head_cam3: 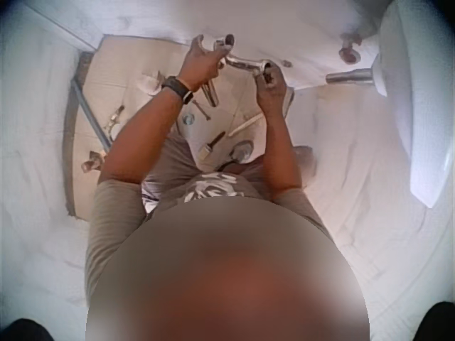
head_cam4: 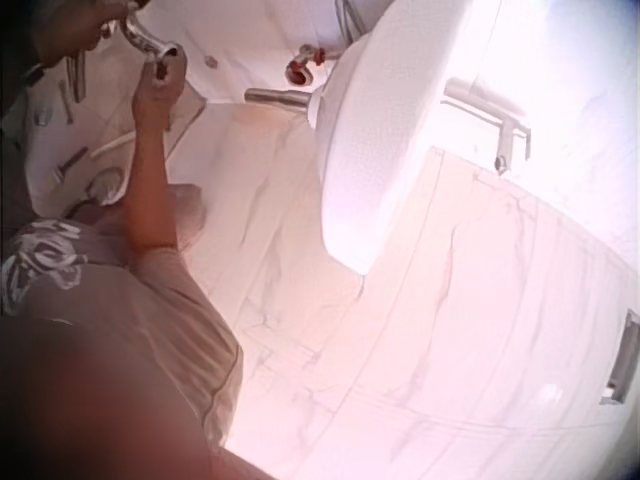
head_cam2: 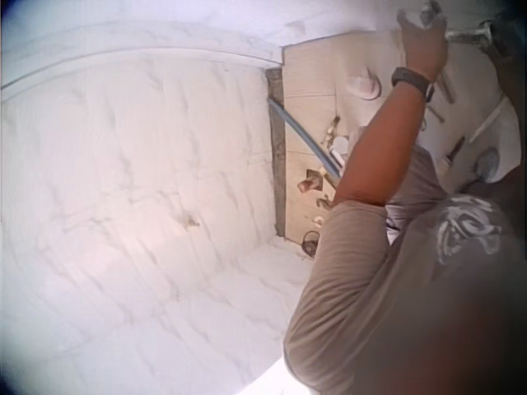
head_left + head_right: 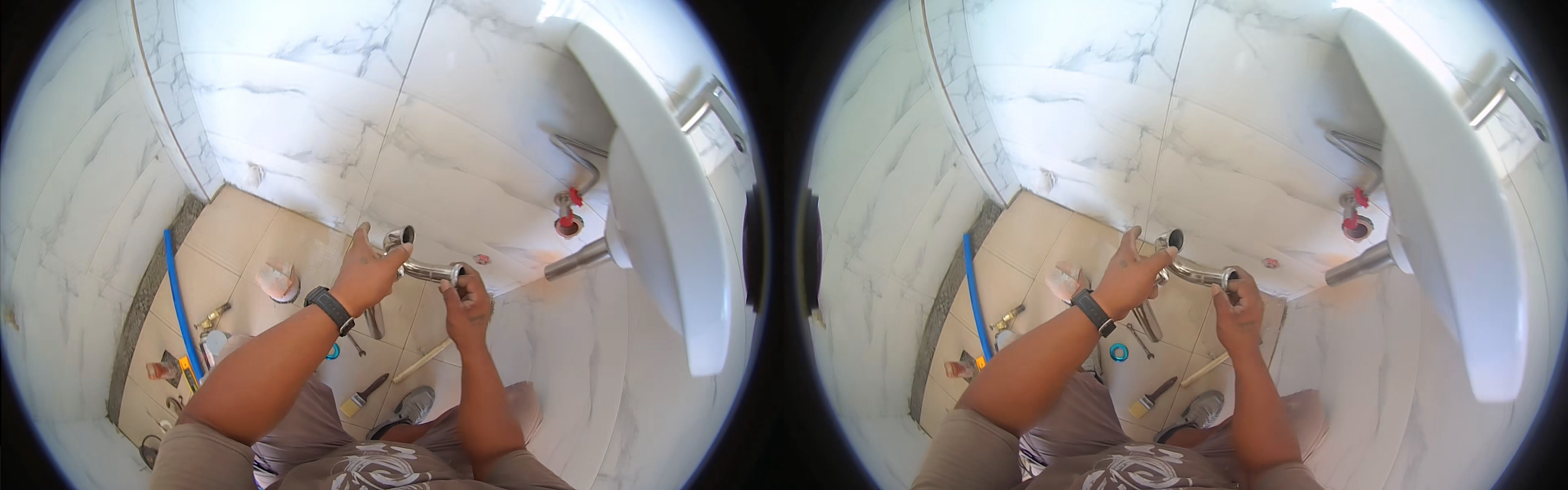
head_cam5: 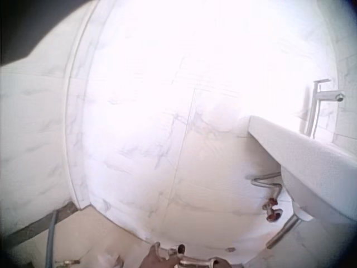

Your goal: The person assembles a metal P-trap under a sink, measures the connection points, and cuts a blue pipe to length using a tape measure, marker, and angle grinder.

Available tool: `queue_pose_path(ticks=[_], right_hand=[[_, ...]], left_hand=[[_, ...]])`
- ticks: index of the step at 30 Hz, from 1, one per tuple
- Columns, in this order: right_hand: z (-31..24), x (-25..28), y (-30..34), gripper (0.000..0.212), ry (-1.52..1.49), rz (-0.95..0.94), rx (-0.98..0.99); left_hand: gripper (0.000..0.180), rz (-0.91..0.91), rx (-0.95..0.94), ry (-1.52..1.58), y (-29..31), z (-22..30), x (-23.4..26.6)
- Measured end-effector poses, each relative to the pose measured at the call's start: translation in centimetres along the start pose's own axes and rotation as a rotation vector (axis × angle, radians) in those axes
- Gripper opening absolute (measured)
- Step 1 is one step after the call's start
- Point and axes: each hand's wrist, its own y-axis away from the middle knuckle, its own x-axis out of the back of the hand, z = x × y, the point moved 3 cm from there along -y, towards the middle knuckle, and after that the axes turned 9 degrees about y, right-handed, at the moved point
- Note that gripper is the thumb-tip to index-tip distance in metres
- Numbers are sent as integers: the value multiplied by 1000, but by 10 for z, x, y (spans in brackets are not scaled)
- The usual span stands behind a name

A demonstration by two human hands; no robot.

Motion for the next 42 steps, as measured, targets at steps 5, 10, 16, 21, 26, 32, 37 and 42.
queue_pose_path(ticks=[5,10,16,21,26,32,37,42], right_hand=[[-29,51,-22,17,-100,-134,23],[-21,63,-22,20,-66,-87,35],[-38,20,22,56,-181,158,-324],[-88,-16,61,72,-35,-52,-91],[-99,-19,44,82,69,-280,32],[-95,-30,31,82,283,-138,170],[-79,-23,23,65,105,-27,101],[-66,-6,17,57,46,18,-51]], left_hand=[[81,-488,-7,186,7,12,-9],[65,-648,170,352,19,9,-18],[54,-476,47,319,22,-3,-32],[53,-286,101,372,11,-13,-27],[54,-189,96,494,10,-18,-25],[66,-129,-73,462,14,-16,-30],[65,-225,-70,401,14,-19,-28],[55,-268,-191,268,7,-24,-29]])
